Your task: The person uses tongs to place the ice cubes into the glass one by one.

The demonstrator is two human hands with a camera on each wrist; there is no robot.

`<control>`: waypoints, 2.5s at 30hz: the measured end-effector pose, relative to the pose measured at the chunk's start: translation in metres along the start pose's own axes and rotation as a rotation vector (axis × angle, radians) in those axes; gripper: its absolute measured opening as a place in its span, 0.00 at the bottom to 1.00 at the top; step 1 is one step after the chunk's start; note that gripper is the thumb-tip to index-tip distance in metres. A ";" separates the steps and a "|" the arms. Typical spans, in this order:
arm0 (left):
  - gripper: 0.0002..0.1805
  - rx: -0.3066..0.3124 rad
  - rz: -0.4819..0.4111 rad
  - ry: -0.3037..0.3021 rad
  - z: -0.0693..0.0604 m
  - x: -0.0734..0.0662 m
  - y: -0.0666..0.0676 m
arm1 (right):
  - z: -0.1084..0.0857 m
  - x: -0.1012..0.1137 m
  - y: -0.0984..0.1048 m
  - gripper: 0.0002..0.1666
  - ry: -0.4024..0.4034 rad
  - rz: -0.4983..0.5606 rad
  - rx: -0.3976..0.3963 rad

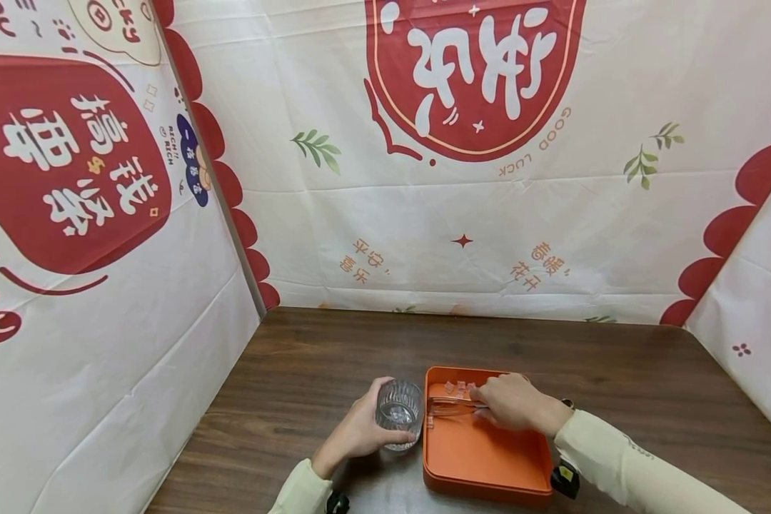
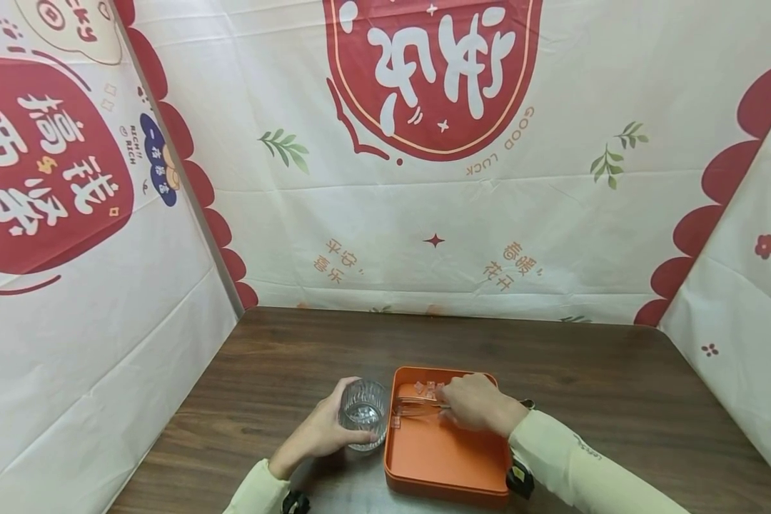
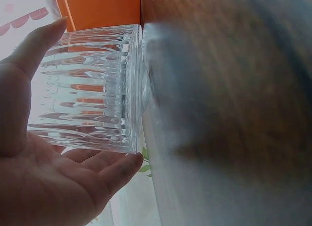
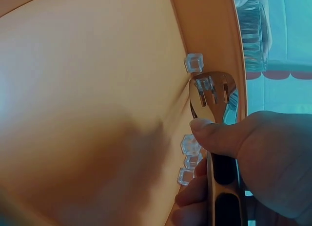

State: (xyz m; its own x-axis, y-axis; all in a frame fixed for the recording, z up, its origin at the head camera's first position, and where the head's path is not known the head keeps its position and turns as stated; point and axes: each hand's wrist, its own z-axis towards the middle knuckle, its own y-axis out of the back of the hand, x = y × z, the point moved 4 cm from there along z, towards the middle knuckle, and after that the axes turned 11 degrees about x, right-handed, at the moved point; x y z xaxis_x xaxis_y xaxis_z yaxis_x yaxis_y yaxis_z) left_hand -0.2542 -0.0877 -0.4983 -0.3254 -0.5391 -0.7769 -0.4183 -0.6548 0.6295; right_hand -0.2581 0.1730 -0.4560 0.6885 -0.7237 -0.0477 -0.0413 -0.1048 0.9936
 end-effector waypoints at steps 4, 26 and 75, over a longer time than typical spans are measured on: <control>0.52 0.001 -0.002 -0.003 0.000 0.000 0.000 | -0.001 0.000 0.000 0.13 0.010 -0.004 -0.010; 0.52 0.002 0.003 0.001 -0.001 0.000 -0.001 | -0.006 0.000 0.014 0.09 0.028 0.033 -0.026; 0.51 0.002 0.001 -0.002 -0.001 -0.001 0.000 | -0.041 -0.017 0.070 0.19 -0.051 0.056 -0.169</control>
State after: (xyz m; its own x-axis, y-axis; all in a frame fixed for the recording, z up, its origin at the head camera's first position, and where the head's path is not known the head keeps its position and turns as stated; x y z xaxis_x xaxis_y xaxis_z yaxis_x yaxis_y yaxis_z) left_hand -0.2534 -0.0879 -0.4971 -0.3278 -0.5386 -0.7762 -0.4194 -0.6532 0.6304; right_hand -0.2431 0.2053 -0.3813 0.6509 -0.7591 0.0070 0.0467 0.0493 0.9977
